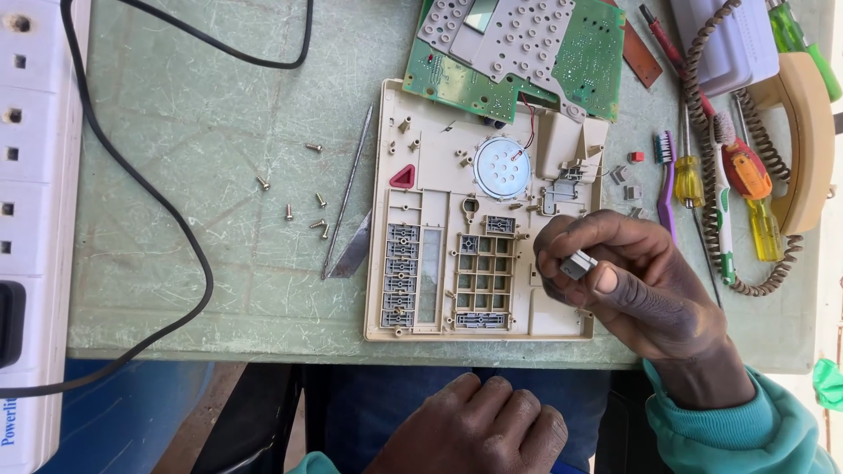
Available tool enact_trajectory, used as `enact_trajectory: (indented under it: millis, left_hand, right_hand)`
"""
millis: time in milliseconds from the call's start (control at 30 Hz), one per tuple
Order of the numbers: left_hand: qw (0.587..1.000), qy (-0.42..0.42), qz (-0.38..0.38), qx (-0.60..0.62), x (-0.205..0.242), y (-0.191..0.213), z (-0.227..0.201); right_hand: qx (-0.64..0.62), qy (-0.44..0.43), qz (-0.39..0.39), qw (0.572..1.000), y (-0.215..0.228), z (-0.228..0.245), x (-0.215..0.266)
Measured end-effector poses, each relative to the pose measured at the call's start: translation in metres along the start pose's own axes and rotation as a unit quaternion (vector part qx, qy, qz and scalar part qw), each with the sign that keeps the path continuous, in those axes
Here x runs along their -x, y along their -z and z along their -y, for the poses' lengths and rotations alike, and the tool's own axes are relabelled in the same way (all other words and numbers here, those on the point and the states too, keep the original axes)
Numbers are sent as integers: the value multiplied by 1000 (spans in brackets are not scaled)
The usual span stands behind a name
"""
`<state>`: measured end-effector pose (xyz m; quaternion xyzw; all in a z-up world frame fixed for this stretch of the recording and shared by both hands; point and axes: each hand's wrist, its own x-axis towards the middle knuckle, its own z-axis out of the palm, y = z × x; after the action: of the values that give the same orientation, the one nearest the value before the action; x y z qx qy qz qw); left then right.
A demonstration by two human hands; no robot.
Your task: Assembling a telephone keypad by placing individual buttons into the plastic housing and using a small tool for alignment.
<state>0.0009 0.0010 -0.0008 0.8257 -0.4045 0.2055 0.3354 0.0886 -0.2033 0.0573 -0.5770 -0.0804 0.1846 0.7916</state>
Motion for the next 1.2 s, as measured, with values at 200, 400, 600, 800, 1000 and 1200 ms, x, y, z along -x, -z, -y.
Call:
enact_trajectory:
  millis: [200,400,600,800,1000,1200]
  left_hand:
    - [1000,2,14,27,-1,3,0]
    - [1000,-1,3,13,-1,3,1]
    - [1000,1,-4,10,-1,2,-2]
    - [1000,1,-1,6,-1,3,0]
    - [1000,-4,-7,-13,0,0,1]
    - [1000,-1,5,-8,-2,4,0]
  right_hand:
    - [527,102,-29,843,-27,20,-21]
    - [656,131,0,743,-35,5,-29]
    - [654,128,5,745,-39,6,-31]
    - [629,141,-11,765,-39,0,-30]
    - [642,143,-33,753,-37,-7,-25]
    - [665,169,-54,725,-37,0,-21]
